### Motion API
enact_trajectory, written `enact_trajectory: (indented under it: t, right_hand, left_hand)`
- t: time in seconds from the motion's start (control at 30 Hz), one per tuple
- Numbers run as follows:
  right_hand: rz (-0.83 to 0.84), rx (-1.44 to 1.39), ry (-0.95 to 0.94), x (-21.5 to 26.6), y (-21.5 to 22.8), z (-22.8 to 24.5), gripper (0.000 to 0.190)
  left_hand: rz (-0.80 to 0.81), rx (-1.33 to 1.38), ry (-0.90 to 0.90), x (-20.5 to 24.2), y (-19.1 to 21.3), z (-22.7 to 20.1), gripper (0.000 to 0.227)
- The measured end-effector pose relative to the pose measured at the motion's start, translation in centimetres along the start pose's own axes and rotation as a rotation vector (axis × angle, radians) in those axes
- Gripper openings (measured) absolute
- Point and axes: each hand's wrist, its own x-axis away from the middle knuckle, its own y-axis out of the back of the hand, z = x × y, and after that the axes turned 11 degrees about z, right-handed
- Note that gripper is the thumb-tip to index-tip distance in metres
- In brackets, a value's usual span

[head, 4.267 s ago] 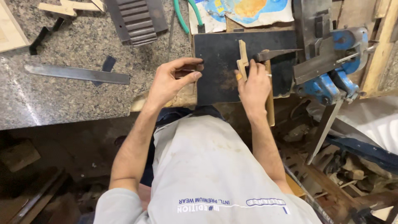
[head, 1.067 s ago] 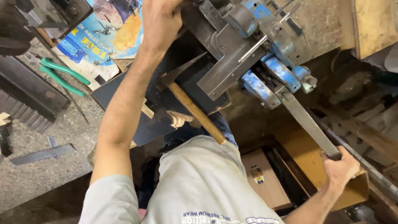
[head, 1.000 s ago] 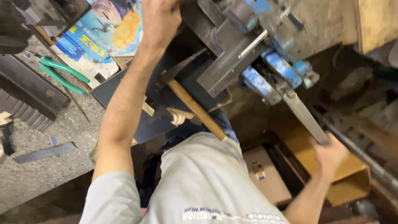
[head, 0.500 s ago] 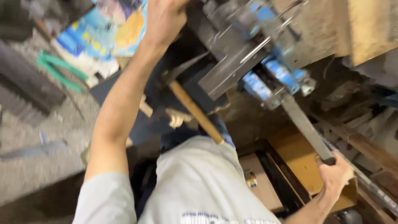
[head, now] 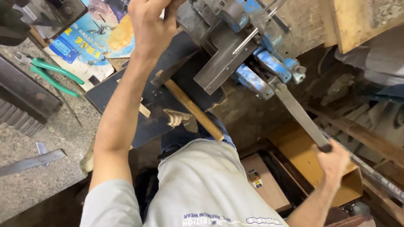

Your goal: The person assembles a small wooden piece with a metal strip by repeatedly hammering the metal into place. They frequently inspect the fit, use a bench vise to hold the assembly, and tap the metal strip with a hammer to secure it.

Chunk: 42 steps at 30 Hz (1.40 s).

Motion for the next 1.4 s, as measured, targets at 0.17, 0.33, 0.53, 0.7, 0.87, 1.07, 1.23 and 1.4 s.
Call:
enact_trajectory:
  t: [0.17, 0.33, 0.53, 0.7, 0.87, 1.07, 1.23, 1.4]
  right_hand:
    - [-0.156, 0.098, 0.479, -1.3, 0.1, 10.9, 0.056]
    - [-0.233, -0.261, 0.804, 3.5, 4.5, 31.2, 0.038]
    - [-0.074, -0.274, 1.210, 9.7, 2.2, 48.1, 0.042]
    - [-0.168, -0.126, 1.373, 13.8, -1.5, 52.5, 0.035]
    - [0.062, -0.210, 1.316, 14.4, -5.1, 54.4, 0.042]
    - [-0.197, 0.282, 1.045, 10.6, -12.6, 55.5, 0.041]
    - [0.472, -0.652, 0.820, 14.3, -9.0, 55.7, 0.043]
    - [0.399, -0.713, 1.082, 20.7, -4.0, 57.8, 0.050]
  left_hand:
    - [0.034, 0.384, 0.221, 0.4, 6.3, -9.5, 0.026]
    - [-0.024, 0.974, 0.491, 5.0, 9.6, -14.3, 0.024]
    - [-0.173, 1.193, 0.607, 11.1, 13.0, -17.3, 0.025]
    - [-0.379, 1.075, 0.634, 15.3, 16.5, -16.9, 0.037]
    - [-0.529, 1.167, 0.734, 19.3, 19.3, -13.6, 0.041]
    - [-0.577, 1.361, 0.786, 24.5, 21.9, -9.7, 0.035]
    - [-0.580, 1.522, 0.687, 25.7, 23.1, -9.8, 0.029]
    - [-0.464, 1.526, 0.608, 25.4, 23.4, -11.4, 0.026]
